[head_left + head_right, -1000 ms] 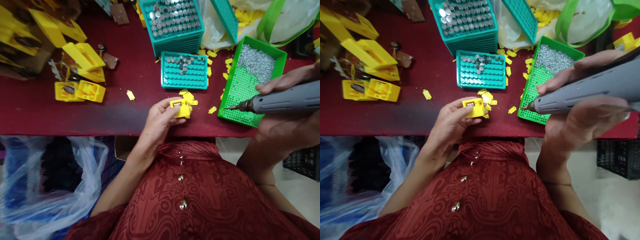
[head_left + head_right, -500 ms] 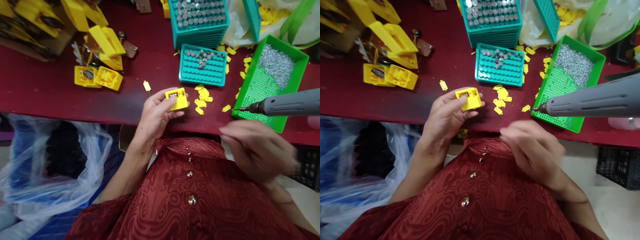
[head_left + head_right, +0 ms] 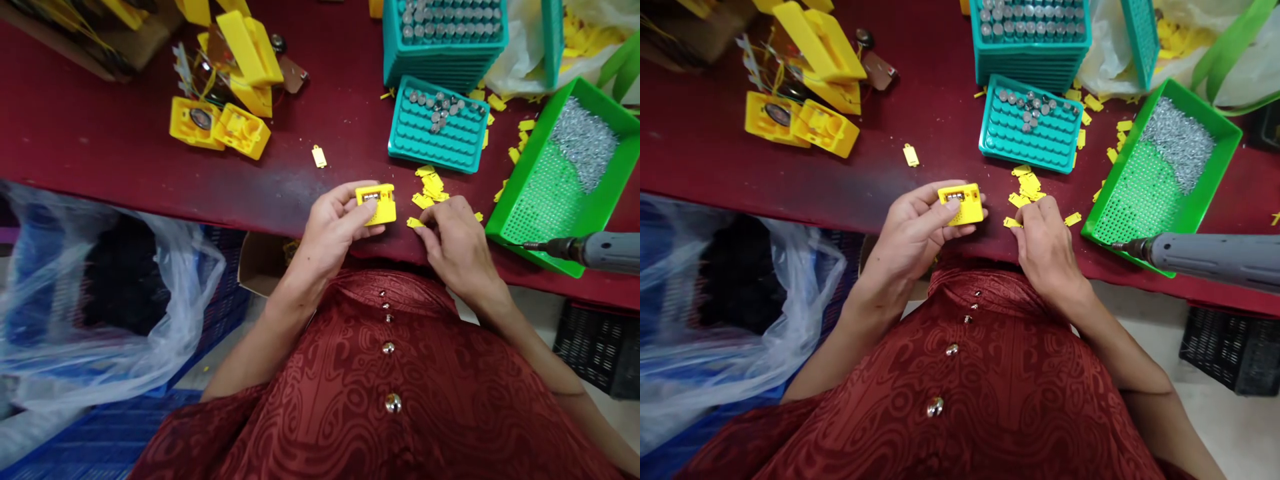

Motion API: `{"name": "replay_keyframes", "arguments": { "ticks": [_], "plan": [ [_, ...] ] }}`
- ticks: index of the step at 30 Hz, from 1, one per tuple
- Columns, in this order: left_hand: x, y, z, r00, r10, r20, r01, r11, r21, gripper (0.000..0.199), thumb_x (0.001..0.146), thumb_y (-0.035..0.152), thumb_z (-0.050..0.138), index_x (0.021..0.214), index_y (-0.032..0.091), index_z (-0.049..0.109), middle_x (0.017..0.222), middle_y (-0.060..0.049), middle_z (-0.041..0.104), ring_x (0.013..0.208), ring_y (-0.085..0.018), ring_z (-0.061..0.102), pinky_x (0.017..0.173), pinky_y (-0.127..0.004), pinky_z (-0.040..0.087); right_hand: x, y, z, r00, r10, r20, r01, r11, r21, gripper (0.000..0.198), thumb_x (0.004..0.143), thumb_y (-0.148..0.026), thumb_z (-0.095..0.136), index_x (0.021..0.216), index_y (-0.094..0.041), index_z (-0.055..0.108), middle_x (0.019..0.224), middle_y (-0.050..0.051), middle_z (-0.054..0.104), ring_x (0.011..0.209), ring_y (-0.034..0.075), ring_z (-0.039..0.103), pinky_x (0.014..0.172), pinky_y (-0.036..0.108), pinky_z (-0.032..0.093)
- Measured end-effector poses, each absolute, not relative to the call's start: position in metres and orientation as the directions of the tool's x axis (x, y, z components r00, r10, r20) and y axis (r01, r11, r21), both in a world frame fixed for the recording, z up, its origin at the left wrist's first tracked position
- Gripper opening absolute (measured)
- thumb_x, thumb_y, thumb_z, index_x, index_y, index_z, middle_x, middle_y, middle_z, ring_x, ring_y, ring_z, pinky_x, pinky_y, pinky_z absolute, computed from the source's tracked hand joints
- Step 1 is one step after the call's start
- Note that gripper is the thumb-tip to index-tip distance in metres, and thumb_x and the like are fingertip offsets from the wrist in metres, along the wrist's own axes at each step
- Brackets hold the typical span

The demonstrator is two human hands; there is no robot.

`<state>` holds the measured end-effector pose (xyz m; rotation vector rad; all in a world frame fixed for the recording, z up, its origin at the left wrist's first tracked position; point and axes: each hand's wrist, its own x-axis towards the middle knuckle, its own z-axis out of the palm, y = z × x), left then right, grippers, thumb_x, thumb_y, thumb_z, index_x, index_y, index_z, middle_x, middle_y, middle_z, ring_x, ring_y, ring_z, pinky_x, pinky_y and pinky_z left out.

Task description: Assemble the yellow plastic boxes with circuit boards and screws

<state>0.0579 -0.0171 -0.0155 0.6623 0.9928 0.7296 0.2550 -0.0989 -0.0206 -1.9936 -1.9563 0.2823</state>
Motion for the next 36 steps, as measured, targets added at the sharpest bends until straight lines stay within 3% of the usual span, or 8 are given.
{"name": "replay_keyframes", "arguments": {
  "ticks": [5,12,16,19,28,31,36],
  "plan": [
    [0.058,-0.015,-0.018,0.359,0.804,-0.474,-0.216,0.565,0.796,0.029,0.088,0.021,0.079,0.115,0.016,0.073,0.113,-0.008,0.084,0.087,-0.015,0.08,0.07,-0.022,0.067,0.26,-0.097,-0.018,-0.007,0.999,0.031,0.905,0.019,-0.425,0.007,0.099,-0.024,0.061,0.099,-0.018,0.065,0.091,0.008,0.068,0.083,0.02,0.061,0.076,0.033,0.045],
    [0.062,-0.017,-0.027,0.369,0.831,-0.417,-0.172,0.502,0.848,0.04,0.089,0.025,0.081,0.127,0.019,0.07,0.117,-0.008,0.083,0.098,-0.019,0.081,0.082,-0.028,0.069,0.264,-0.091,-0.001,0.105,0.962,0.252,0.815,0.062,-0.576,0.011,0.099,-0.024,0.068,0.093,-0.02,0.076,0.095,0.005,0.076,0.089,0.019,0.071,0.084,0.033,0.058],
    [0.068,-0.019,-0.027,0.425,0.826,-0.369,-0.157,0.469,0.869,0.045,0.086,0.021,0.082,0.129,0.018,0.067,0.126,-0.01,0.082,0.107,-0.021,0.081,0.089,-0.03,0.068,0.255,-0.082,0.016,0.209,0.971,0.117,0.628,-0.042,-0.777,0.015,0.099,-0.025,0.066,0.103,-0.023,0.08,0.102,0.005,0.079,0.09,0.017,0.073,0.086,0.033,0.062],
    [0.073,-0.022,-0.025,0.46,0.814,-0.355,-0.138,0.46,0.877,0.046,0.087,0.02,0.082,0.129,0.018,0.065,0.129,-0.01,0.081,0.108,-0.021,0.081,0.091,-0.03,0.067,0.247,-0.074,0.018,0.218,0.976,0.026,0.487,-0.086,-0.869,0.01,0.094,-0.027,0.071,0.098,-0.02,0.078,0.094,0.003,0.076,0.078,0.014,0.069,0.076,0.029,0.061],
    [0.078,-0.03,-0.022,0.493,0.804,-0.332,-0.053,0.408,0.911,0.042,0.09,0.017,0.072,0.132,0.016,0.063,0.131,-0.012,0.079,0.118,-0.021,0.077,0.098,-0.03,0.062,0.252,-0.06,0.015,0.185,0.982,-0.034,0.525,-0.128,-0.841,0.009,0.083,-0.025,0.074,0.083,-0.017,0.078,0.08,0.002,0.075,0.068,0.011,0.062,0.069,0.025,0.053],
    [0.078,-0.032,-0.025,0.492,0.817,-0.302,-0.007,0.35,0.937,0.045,0.089,0.021,0.071,0.133,0.016,0.063,0.132,-0.012,0.078,0.119,-0.022,0.076,0.098,-0.031,0.06,0.254,-0.057,0.016,0.193,0.976,-0.099,0.442,-0.177,-0.879,0.007,0.078,-0.024,0.076,0.079,-0.017,0.077,0.075,0.001,0.073,0.064,0.01,0.061,0.062,0.023,0.052],
    [0.076,-0.037,-0.028,0.474,0.84,-0.264,0.075,0.26,0.963,0.052,0.088,0.025,0.07,0.139,0.019,0.063,0.121,-0.009,0.079,0.101,-0.019,0.075,0.093,-0.032,0.059,0.257,-0.053,0.011,0.151,0.962,-0.227,0.204,-0.255,-0.945,0.02,0.074,-0.034,0.084,0.076,-0.017,0.073,0.068,0.002,0.07,0.057,0.012,0.063,0.054,0.024,0.054]
  ]
}}
